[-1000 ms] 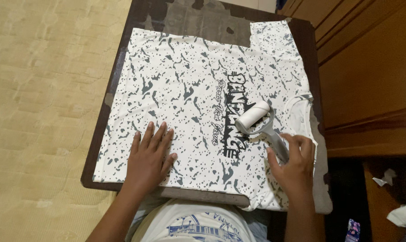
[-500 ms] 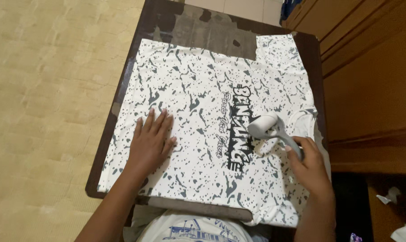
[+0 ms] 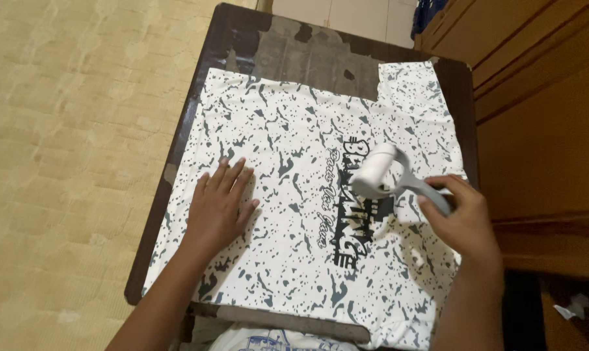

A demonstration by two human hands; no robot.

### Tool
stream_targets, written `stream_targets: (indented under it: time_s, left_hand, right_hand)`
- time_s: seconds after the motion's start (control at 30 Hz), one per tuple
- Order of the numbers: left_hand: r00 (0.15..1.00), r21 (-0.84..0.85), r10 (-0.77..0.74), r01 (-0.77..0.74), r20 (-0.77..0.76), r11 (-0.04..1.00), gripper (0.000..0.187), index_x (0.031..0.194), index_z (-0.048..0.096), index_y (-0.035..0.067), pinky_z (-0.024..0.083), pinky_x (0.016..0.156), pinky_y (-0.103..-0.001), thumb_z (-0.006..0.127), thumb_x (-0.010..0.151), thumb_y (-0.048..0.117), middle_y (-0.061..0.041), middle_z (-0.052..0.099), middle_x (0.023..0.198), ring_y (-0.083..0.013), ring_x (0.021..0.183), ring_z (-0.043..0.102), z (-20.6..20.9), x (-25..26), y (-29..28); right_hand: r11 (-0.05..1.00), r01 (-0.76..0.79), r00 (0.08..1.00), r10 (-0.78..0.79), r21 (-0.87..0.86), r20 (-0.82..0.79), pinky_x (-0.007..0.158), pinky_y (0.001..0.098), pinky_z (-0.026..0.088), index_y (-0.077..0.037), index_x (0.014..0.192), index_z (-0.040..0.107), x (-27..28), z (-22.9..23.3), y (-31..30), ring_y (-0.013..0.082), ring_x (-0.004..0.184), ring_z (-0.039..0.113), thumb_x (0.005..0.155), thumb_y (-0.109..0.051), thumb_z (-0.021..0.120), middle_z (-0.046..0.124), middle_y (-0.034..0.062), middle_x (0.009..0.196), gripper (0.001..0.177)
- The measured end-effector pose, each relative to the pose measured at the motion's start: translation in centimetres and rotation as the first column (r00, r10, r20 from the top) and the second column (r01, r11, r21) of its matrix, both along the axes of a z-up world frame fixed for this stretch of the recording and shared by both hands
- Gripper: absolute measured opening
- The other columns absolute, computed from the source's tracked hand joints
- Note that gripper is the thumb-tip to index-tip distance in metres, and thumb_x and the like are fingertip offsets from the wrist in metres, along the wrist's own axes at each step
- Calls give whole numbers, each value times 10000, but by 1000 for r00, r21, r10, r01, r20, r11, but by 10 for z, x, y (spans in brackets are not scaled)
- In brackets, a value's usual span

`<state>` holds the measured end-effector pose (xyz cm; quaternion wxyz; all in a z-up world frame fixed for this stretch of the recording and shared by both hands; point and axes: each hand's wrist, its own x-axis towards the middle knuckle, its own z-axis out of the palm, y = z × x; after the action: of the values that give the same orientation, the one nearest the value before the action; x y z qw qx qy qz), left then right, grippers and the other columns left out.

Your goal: The person uses a lint roller to roll over a white t-shirt with a black splatter pattern laid on a table. They repeatedly roll the entire surface, then fold the shirt in half and continue rolling the folded garment.

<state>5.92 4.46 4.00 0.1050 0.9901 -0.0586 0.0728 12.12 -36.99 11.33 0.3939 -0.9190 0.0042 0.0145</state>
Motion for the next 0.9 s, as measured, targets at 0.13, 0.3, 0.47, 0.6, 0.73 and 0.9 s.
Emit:
stream_targets:
  time_s: [0.13, 0.3, 0.47, 0.6, 0.73, 0.9]
  left_hand:
    - [999, -63, -7, 5, -35, 998, 615, 1526, 425, 145, 228, 1196, -519, 483, 1008, 471, -64, 360, 1622, -278, 1524, 254, 3, 46, 2]
    - [993, -135, 51, -65, -105, 989, 604, 1558, 369, 113, 192, 1197, -532, 416, 1052, 439, -82, 313, 1651, -299, 1528, 207, -10, 126, 4]
    - [974, -208, 211, -224, -83, 952, 593, 1550, 382, 90, 165, 1211, -560, 395, 1064, 430, -117, 324, 1637, -329, 1540, 192, -16, 195, 12]
    - [954, -186, 301, -293, 15, 938, 620, 1542, 409, 44, 135, 1241, -560, 429, 1052, 424, -135, 362, 1631, -330, 1556, 211, -25, 221, 15]
    - [932, -156, 321, -297, 167, 942, 651, 1540, 412, -3, 97, 1239, -548, 465, 1046, 416, -167, 381, 1622, -341, 1551, 230, -47, 223, 10]
    - [920, -182, 302, -261, 251, 948, 692, 1572, 391, -36, 104, 1243, -534, 489, 1053, 412, -207, 364, 1646, -350, 1543, 237, -55, 219, 16]
  right_hand:
    - [974, -207, 976, 212, -92, 48, 636, 297, 563, -26, 1089, 740, 44, 16, 24, 140, 764, 690, 910, -310, 748, 741, 103, 926, 336]
    - [991, -115, 993, 116, -65, 19, 518, 321, 436, -31, 998, 774, 116, -1, 44, 138, 613, 567, 967, -433, 698, 692, 78, 746, 409]
    - [990, 3, 965, -40, 142, 260, 616, 322, 418, 9, 833, 635, 184, -71, 77, 164, 658, 482, 1118, -462, 554, 558, 77, 690, 557]
    - [976, 101, 887, -177, 195, 426, 675, 361, 489, -15, 896, 578, 211, -97, 89, 205, 727, 580, 1096, -414, 572, 614, 106, 778, 446]
    - [975, 10, 810, -139, 224, 569, 760, 423, 545, 12, 1121, 517, 214, -102, 97, 274, 860, 697, 1099, -389, 553, 699, 164, 934, 404]
    - [992, 65, 891, -106, 105, 442, 782, 482, 527, -5, 1140, 508, 211, -104, 96, 386, 932, 723, 1119, -359, 513, 718, 233, 975, 354]
